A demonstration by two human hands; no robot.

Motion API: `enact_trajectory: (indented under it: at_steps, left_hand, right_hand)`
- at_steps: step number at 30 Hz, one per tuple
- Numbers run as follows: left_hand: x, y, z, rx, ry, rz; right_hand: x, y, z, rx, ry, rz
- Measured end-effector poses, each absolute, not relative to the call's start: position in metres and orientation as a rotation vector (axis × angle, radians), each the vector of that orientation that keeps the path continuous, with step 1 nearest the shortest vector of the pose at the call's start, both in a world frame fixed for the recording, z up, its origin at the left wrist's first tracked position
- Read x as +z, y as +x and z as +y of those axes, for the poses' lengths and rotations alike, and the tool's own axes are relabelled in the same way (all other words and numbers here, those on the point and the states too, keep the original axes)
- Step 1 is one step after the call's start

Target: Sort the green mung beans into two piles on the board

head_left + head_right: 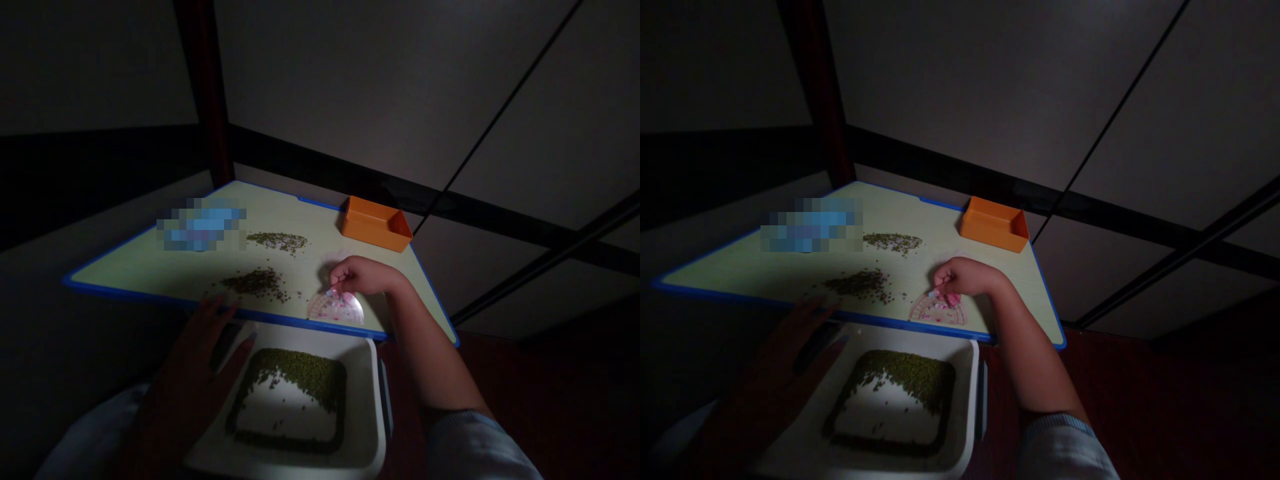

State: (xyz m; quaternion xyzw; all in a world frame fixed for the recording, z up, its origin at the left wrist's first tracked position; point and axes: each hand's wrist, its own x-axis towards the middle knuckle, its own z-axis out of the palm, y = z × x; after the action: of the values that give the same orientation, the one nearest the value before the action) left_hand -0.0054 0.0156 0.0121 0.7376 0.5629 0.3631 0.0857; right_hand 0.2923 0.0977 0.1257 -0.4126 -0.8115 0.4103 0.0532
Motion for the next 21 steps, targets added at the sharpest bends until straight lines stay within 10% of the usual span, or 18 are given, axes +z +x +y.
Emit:
enact_trajectory:
  at_steps: [21]
  left_hand:
    - [0.011,-0.0065,0.0162,1.074,2.165,1.694]
  right_hand:
    - [0.1336,0.2964,0.0983,0.825,-1.53,-2.465]
